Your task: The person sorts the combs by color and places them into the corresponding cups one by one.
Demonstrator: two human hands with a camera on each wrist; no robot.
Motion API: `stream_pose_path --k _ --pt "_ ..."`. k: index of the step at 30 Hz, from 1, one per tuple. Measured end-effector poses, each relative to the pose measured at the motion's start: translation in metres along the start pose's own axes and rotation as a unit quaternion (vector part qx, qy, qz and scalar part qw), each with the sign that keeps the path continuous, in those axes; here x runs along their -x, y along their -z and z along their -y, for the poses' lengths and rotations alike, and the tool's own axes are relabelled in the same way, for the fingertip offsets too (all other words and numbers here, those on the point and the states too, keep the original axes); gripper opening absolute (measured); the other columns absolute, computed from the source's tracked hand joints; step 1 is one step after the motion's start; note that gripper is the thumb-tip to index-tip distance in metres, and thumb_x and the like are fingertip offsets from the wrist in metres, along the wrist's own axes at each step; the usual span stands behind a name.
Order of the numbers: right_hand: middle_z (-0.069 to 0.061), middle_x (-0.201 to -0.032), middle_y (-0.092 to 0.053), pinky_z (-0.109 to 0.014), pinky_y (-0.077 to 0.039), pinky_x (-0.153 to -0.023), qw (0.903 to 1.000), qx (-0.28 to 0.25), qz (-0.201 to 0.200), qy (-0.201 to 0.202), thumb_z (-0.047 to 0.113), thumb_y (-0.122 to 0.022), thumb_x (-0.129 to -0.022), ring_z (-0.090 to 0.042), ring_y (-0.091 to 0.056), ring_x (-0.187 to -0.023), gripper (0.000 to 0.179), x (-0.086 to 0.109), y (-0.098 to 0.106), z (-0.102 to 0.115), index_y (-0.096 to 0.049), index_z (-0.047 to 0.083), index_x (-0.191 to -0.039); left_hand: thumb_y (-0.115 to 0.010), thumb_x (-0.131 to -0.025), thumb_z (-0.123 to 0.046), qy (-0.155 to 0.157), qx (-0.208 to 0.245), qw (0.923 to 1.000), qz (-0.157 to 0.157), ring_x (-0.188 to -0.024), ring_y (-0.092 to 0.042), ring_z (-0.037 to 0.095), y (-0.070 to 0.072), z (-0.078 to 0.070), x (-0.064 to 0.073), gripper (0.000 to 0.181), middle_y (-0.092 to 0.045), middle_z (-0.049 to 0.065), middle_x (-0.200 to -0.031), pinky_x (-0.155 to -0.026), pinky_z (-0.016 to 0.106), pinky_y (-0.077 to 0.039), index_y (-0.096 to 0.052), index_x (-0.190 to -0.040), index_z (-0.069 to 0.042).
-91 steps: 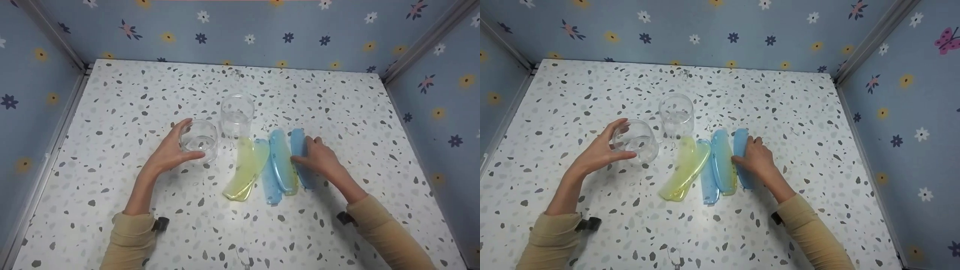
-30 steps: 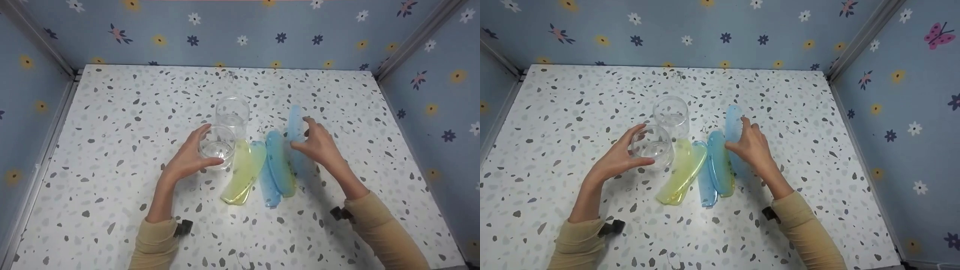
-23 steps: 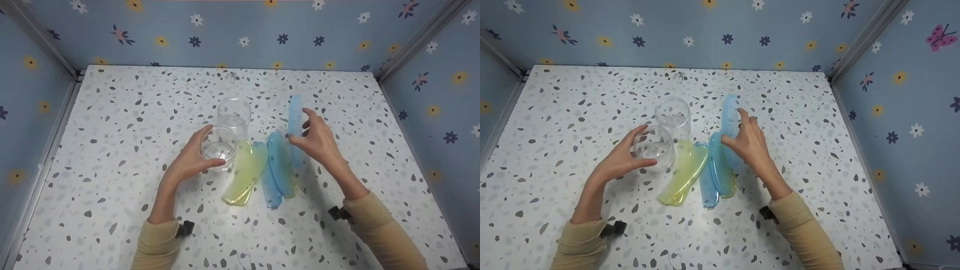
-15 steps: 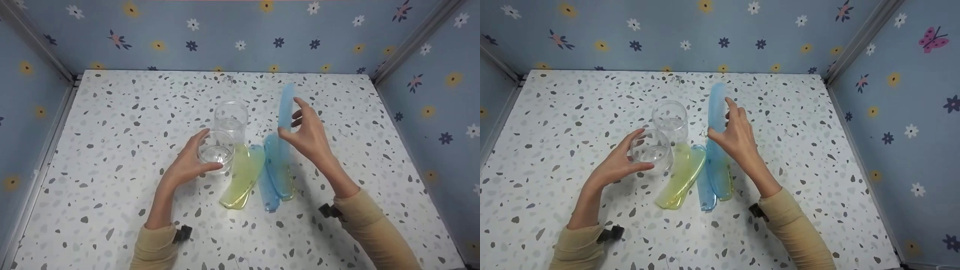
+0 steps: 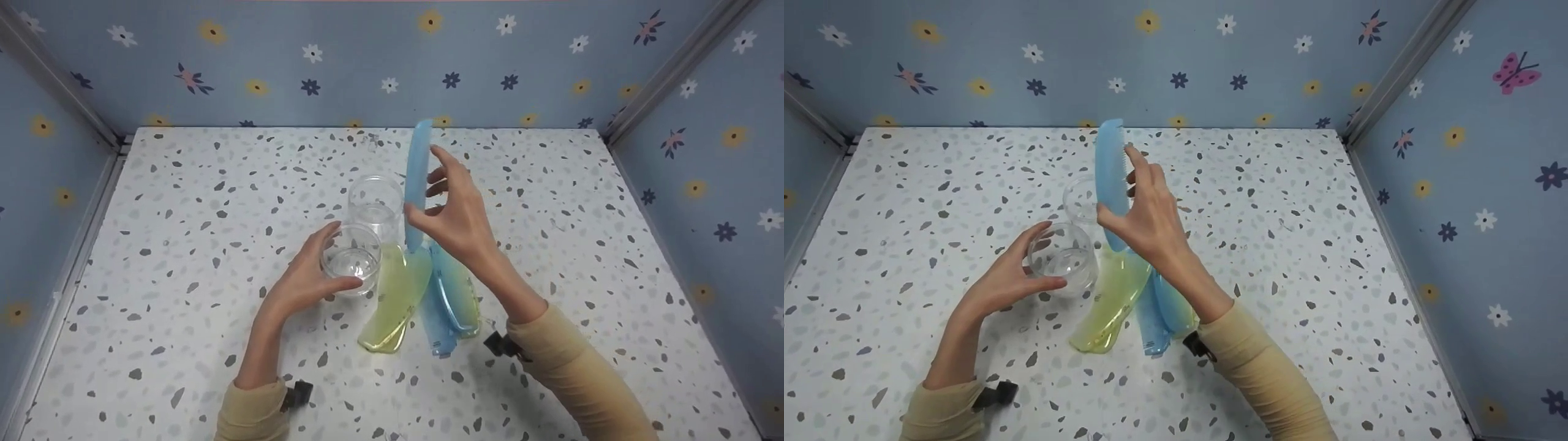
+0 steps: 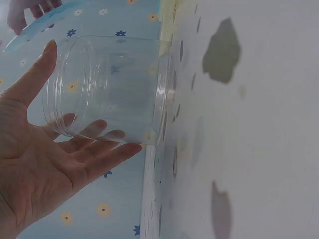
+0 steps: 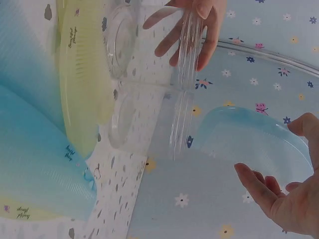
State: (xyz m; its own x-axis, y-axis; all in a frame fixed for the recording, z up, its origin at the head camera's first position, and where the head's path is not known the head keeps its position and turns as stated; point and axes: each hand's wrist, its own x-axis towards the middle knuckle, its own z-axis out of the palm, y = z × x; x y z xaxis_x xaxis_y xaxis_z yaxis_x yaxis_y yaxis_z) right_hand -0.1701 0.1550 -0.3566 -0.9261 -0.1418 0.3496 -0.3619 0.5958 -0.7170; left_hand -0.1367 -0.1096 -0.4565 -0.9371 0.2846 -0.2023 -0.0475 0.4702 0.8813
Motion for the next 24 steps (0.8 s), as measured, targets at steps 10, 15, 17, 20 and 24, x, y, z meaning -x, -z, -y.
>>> stream_pose_path --k 10,15,17,20,24 --pt "-0.008 -0.119 -0.060 -0.023 -0.064 -0.077 0.9987 -0.032 0.001 0.040 0.023 -0.079 -0.082 -0.014 -0.068 -0.102 0.089 -0.002 -0.028 0.023 -0.035 0.016 -0.159 -0.090 -0.074 -0.043 0.012 -0.016 0.9998 -0.002 -0.099 -0.071 0.028 0.000 -0.005 0.000 0.116 -0.028 0.002 -0.170 -0.103 0.045 -0.052 -0.018 -0.164 -0.034" --pt "-0.009 -0.118 -0.059 -0.023 -0.064 -0.077 0.9975 -0.042 0.018 0.054 0.020 -0.080 -0.082 -0.015 -0.067 -0.103 0.090 0.001 -0.041 0.024 -0.034 0.013 -0.159 -0.089 -0.073 -0.051 0.019 -0.003 0.9998 0.010 -0.080 -0.073 0.027 -0.002 -0.004 0.001 0.120 -0.029 0.003 -0.169 -0.097 0.045 -0.055 -0.013 -0.165 -0.032" --pt "-0.010 -0.119 -0.059 -0.022 -0.063 -0.078 0.9968 -0.045 0.025 0.061 0.019 -0.080 -0.082 -0.016 -0.067 -0.103 0.090 0.001 -0.046 0.025 -0.034 0.012 -0.159 -0.089 -0.074 -0.053 0.019 0.000 0.9997 0.013 -0.089 -0.073 0.029 -0.001 -0.003 0.001 0.121 -0.029 0.005 -0.170 -0.104 0.049 -0.051 -0.013 -0.165 -0.030" --pt "-0.010 -0.119 -0.059 -0.018 -0.062 -0.079 0.9959 -0.040 0.036 0.073 0.020 -0.079 -0.083 -0.016 -0.067 -0.105 0.089 0.002 -0.053 0.026 -0.034 0.010 -0.159 -0.089 -0.072 -0.054 0.016 -0.001 0.9998 0.013 -0.123 -0.064 0.033 0.001 0.000 0.001 0.120 -0.028 0.005 -0.170 -0.118 0.055 -0.040 -0.016 -0.164 -0.028" --pt "-0.010 -0.120 -0.058 -0.018 -0.061 -0.080 0.9942 -0.030 0.054 0.088 0.022 -0.079 -0.083 -0.016 -0.066 -0.106 0.089 0.003 -0.062 0.027 -0.033 0.010 -0.159 -0.090 -0.074 -0.046 0.012 0.008 0.9998 0.014 -0.144 -0.047 0.036 0.003 0.001 0.001 0.117 -0.027 0.006 -0.171 -0.122 0.059 -0.035 -0.018 -0.164 -0.028"
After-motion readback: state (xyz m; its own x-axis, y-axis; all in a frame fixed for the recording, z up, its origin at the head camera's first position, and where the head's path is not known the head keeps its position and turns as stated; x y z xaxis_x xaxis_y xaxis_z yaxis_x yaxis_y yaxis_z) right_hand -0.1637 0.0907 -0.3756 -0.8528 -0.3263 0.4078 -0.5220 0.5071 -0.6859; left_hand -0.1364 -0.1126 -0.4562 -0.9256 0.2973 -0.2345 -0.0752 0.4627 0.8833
